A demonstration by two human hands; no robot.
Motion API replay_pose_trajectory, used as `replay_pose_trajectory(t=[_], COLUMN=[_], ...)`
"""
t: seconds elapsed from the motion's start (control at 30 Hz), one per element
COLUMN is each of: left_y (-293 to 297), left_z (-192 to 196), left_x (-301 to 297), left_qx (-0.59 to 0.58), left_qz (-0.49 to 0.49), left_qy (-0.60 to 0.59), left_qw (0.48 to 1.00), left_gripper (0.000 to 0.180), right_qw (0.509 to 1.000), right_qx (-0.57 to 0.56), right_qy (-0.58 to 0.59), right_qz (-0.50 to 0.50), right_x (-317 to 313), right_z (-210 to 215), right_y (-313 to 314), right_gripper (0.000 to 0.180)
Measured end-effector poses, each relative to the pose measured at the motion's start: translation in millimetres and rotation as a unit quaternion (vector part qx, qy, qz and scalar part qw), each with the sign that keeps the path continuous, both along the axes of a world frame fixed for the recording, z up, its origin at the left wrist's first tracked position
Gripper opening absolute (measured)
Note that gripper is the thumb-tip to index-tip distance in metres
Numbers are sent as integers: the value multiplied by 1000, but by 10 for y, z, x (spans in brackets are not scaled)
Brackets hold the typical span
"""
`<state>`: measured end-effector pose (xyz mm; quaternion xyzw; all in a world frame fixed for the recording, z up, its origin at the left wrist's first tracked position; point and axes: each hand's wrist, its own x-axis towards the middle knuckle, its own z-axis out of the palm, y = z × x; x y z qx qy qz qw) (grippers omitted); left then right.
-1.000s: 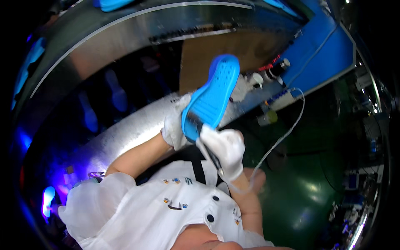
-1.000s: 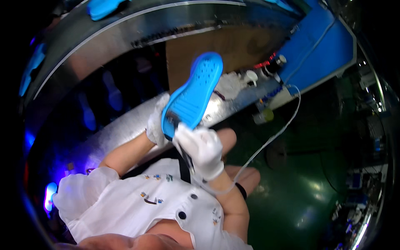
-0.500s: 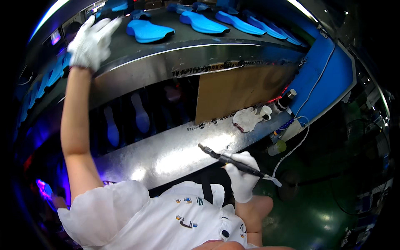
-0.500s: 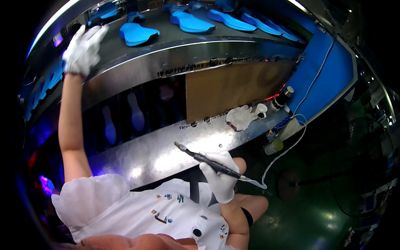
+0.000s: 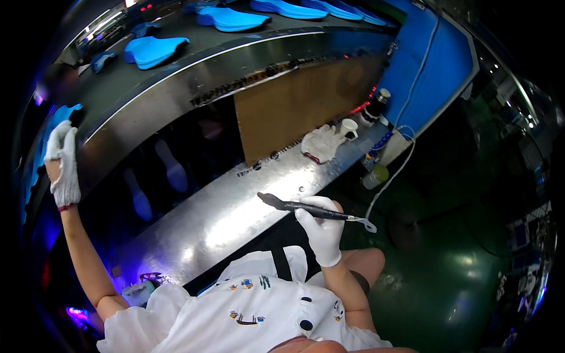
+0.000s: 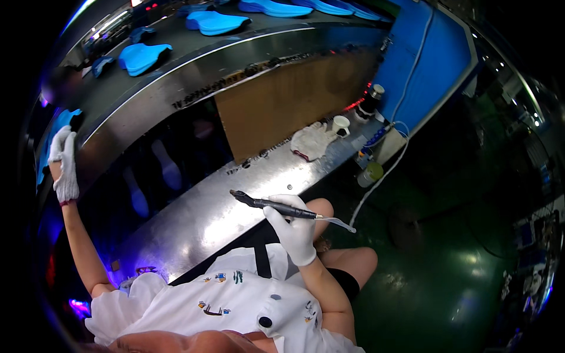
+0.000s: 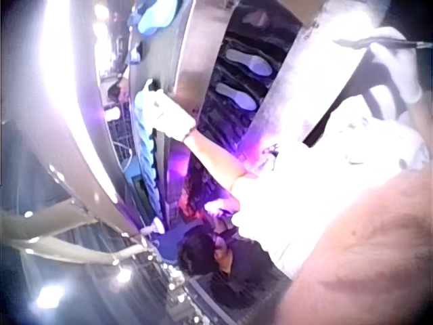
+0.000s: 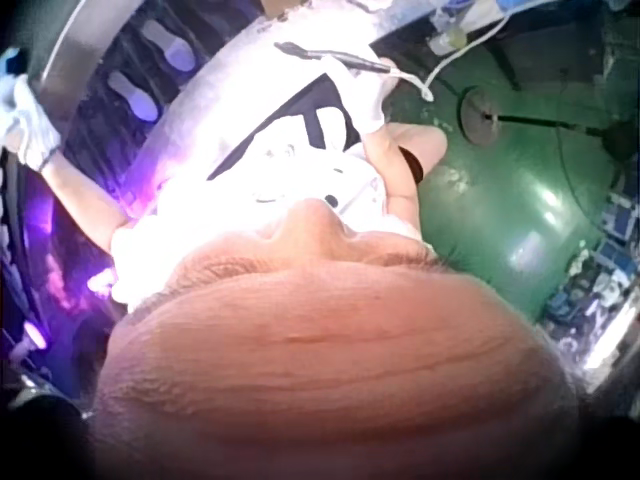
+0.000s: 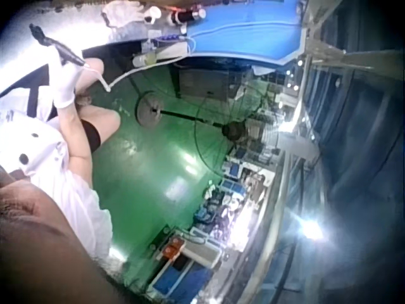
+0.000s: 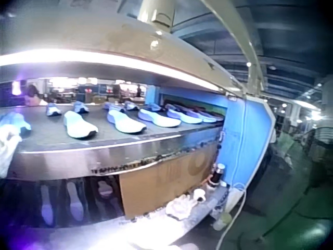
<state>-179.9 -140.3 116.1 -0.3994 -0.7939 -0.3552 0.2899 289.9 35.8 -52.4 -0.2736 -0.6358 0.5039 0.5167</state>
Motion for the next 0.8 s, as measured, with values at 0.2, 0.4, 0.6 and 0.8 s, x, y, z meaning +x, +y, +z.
replay_pose_trajectory(t=[0.2, 0.4, 0.6, 0.8], left_y=[-186, -132, 349, 966], left_z=[244, 173, -898, -2275], left_x=[-690, -55, 1781, 2730], left_qx=[-67, -18, 177, 6], left_qz=[27, -33, -280, -574], left_qy=[-195, 34, 131, -38], left_qw=[978, 999, 934, 818], left_gripper=[57, 33, 28, 25], right_qw=[1000, 998, 979, 964], right_qx=[-25, -54, -151, -163], right_qy=[5, 20, 76, 93], right_qz=[-2, -25, -116, -186], right_x=[82, 7, 165, 284], right_z=[-51, -203, -358, -497], right_y=[-29, -15, 128, 230], right_gripper=[20, 19, 19, 21])
